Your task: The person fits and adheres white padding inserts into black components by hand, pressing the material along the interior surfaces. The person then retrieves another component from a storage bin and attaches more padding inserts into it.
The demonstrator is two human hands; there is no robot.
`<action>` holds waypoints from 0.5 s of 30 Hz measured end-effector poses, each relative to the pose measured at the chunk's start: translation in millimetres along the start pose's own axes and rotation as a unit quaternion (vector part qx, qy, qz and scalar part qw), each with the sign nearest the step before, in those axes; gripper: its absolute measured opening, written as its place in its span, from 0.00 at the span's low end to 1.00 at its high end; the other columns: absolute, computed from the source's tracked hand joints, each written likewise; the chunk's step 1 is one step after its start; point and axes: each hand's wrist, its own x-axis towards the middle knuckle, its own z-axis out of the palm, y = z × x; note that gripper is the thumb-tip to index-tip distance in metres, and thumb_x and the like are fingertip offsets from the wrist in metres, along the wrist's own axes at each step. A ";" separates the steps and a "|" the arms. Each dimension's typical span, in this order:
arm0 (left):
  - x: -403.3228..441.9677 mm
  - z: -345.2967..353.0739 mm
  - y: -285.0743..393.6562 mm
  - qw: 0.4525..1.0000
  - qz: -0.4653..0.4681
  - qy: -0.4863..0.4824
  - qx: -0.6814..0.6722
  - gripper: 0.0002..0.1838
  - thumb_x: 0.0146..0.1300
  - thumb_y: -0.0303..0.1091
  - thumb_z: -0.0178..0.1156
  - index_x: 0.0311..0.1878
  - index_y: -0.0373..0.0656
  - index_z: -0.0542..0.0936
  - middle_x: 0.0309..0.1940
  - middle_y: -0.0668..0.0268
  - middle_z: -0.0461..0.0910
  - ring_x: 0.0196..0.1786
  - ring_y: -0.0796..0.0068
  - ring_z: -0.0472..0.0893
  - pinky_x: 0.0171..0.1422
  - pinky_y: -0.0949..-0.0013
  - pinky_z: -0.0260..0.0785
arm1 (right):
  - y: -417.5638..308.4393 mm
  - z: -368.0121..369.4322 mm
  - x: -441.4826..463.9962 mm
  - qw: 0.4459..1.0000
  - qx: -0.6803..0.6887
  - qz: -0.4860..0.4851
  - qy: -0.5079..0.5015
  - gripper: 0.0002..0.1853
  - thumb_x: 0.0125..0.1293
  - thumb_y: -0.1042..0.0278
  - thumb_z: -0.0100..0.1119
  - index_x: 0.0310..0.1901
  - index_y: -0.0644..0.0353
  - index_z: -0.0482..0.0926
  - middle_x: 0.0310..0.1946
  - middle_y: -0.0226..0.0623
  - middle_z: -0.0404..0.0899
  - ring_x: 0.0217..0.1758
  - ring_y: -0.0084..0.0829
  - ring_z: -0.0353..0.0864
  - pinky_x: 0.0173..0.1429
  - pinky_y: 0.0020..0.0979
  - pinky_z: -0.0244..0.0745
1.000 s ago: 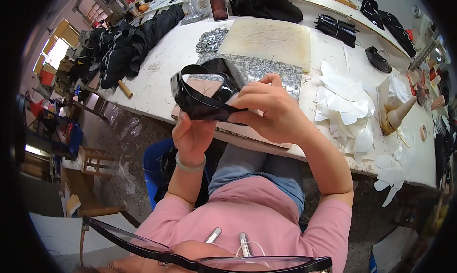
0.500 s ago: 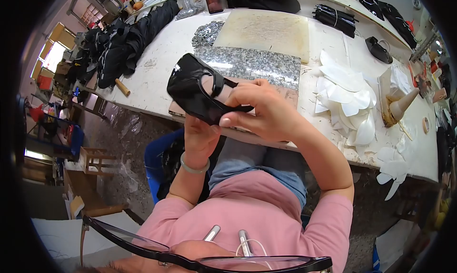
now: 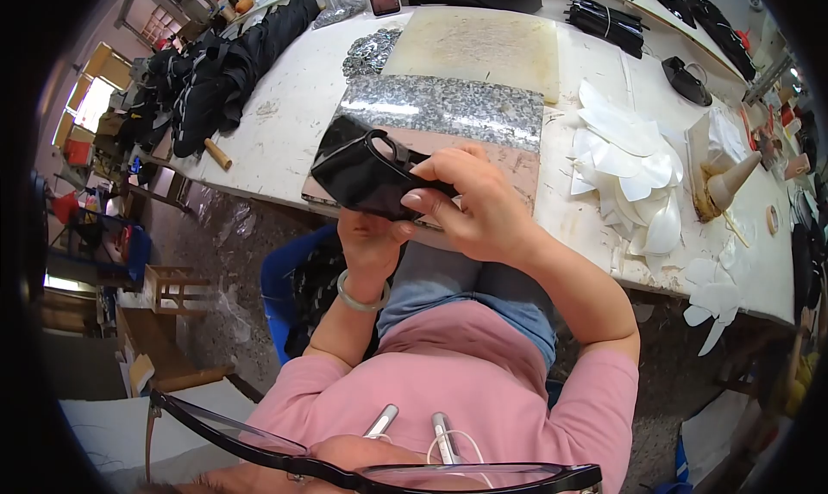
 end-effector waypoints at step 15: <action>-3.1 -4.9 20.8 0.988 -0.109 0.022 -0.107 0.24 0.63 0.34 0.66 0.59 0.35 0.72 0.47 0.60 0.79 0.50 0.67 0.79 0.57 0.64 0.72 | 8.7 -8.4 -25.2 0.991 -0.061 -0.018 -0.116 0.09 0.56 0.72 0.69 0.36 0.56 0.77 0.30 0.30 0.75 0.38 0.36 0.76 0.65 0.48 0.55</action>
